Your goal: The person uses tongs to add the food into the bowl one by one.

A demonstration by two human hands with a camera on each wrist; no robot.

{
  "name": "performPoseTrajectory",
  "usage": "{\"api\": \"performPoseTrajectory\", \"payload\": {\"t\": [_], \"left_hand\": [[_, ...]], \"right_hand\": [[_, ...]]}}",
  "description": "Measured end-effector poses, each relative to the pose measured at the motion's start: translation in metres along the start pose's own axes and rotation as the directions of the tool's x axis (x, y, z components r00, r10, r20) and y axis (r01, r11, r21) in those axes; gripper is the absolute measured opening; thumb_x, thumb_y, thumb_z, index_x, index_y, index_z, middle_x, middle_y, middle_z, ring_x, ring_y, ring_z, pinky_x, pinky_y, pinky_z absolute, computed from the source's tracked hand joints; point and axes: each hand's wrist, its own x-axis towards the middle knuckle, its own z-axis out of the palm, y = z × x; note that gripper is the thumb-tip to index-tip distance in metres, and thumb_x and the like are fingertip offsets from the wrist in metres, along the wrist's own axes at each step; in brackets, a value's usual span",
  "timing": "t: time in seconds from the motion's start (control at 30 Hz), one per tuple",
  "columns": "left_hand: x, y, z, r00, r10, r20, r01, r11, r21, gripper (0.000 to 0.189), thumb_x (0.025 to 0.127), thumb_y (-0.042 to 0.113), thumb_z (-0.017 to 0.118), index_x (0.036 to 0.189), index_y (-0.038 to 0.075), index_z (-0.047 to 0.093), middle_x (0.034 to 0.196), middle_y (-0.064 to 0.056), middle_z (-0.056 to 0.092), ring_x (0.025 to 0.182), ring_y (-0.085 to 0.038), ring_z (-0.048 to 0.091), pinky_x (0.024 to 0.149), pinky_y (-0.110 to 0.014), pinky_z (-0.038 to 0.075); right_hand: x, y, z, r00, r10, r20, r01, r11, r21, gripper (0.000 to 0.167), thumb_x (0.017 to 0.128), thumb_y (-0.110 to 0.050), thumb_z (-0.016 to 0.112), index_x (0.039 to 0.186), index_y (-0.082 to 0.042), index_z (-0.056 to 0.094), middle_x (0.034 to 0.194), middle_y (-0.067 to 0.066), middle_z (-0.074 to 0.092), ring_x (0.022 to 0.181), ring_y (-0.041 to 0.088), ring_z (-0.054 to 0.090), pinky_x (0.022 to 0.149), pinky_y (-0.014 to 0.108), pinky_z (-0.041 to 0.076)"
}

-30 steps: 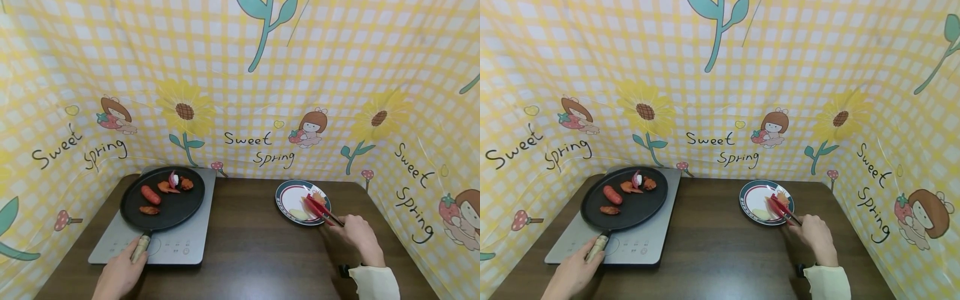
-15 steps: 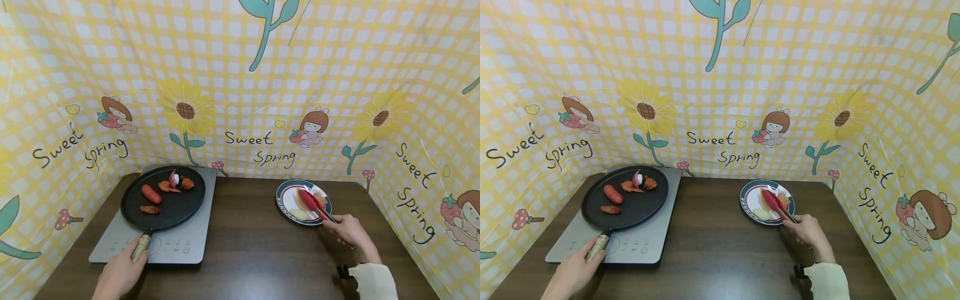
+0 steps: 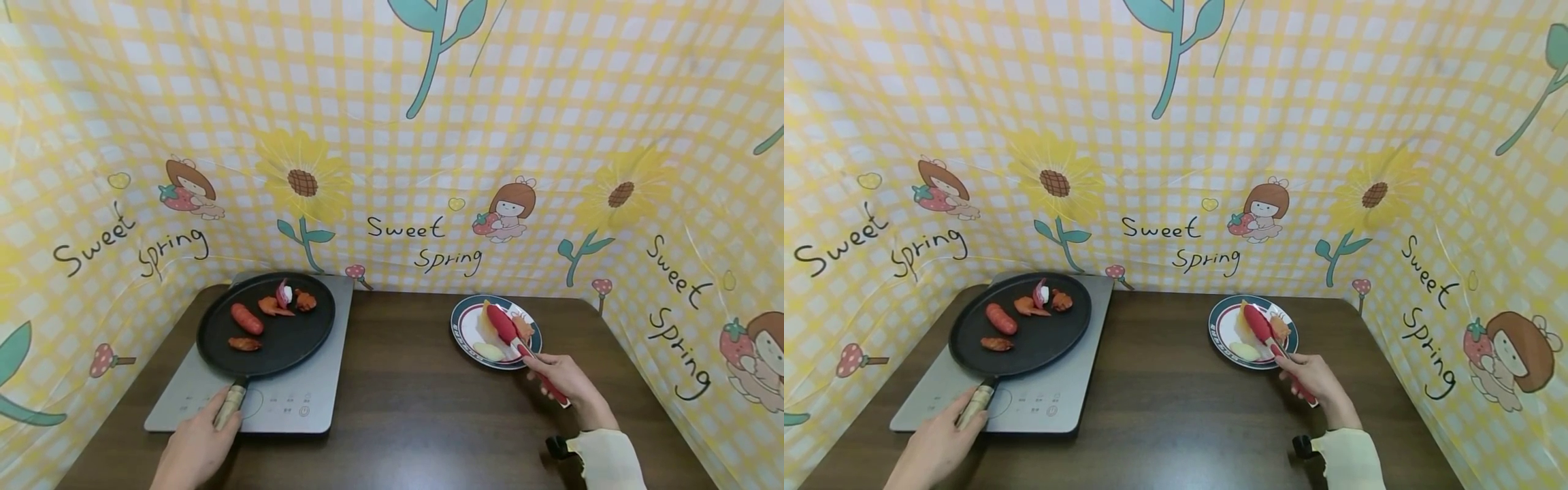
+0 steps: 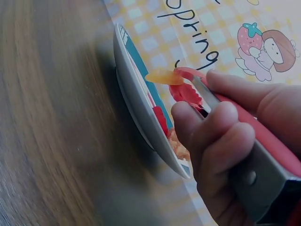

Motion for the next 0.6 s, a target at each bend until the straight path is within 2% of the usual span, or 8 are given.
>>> {"api": "performPoseTrajectory", "payload": {"t": [0.37, 0.53, 0.6], "left_hand": [[0.0005, -0.0002, -0.0006, 1.000, -0.012, 0.010, 0.012, 1.000, -0.004, 0.074, 0.093, 0.049, 0.045, 0.143, -0.003, 0.030, 0.124, -0.039, 0.046, 0.088, -0.037, 0.057, 0.069, -0.049, 0.043], [-0.0001, -0.0005, -0.0003, 1.000, -0.006, 0.007, 0.006, 1.000, -0.010, 0.074, 0.093, 0.049, 0.045, 0.143, -0.003, 0.030, 0.124, -0.038, 0.046, 0.086, -0.036, 0.056, 0.069, -0.049, 0.042], [-0.0007, -0.0004, -0.0002, 1.000, -0.003, 0.006, 0.003, 1.000, -0.012, 0.073, 0.093, 0.049, 0.045, 0.143, -0.003, 0.030, 0.125, -0.038, 0.045, 0.086, -0.036, 0.056, 0.068, -0.049, 0.042]], "right_hand": [[0.0020, -0.0011, 0.0038, 0.999, 0.012, 0.032, -0.017, 0.984, 0.177, 0.056, 0.091, -0.041, 0.060, 0.121, 0.007, 0.056, 0.082, 0.010, 0.066, 0.047, 0.010, 0.051, 0.044, 0.021, 0.042], [0.0028, -0.0018, 0.0073, 0.999, 0.023, 0.031, -0.029, 0.976, 0.218, 0.060, 0.091, -0.042, 0.060, 0.124, 0.008, 0.053, 0.079, 0.007, 0.065, 0.047, 0.008, 0.051, 0.044, 0.021, 0.042], [0.0023, -0.0026, 0.0089, 0.999, 0.026, 0.026, -0.031, 0.974, 0.223, 0.059, 0.091, -0.042, 0.061, 0.121, 0.008, 0.055, 0.077, 0.007, 0.065, 0.046, 0.008, 0.050, 0.044, 0.021, 0.043]]}}
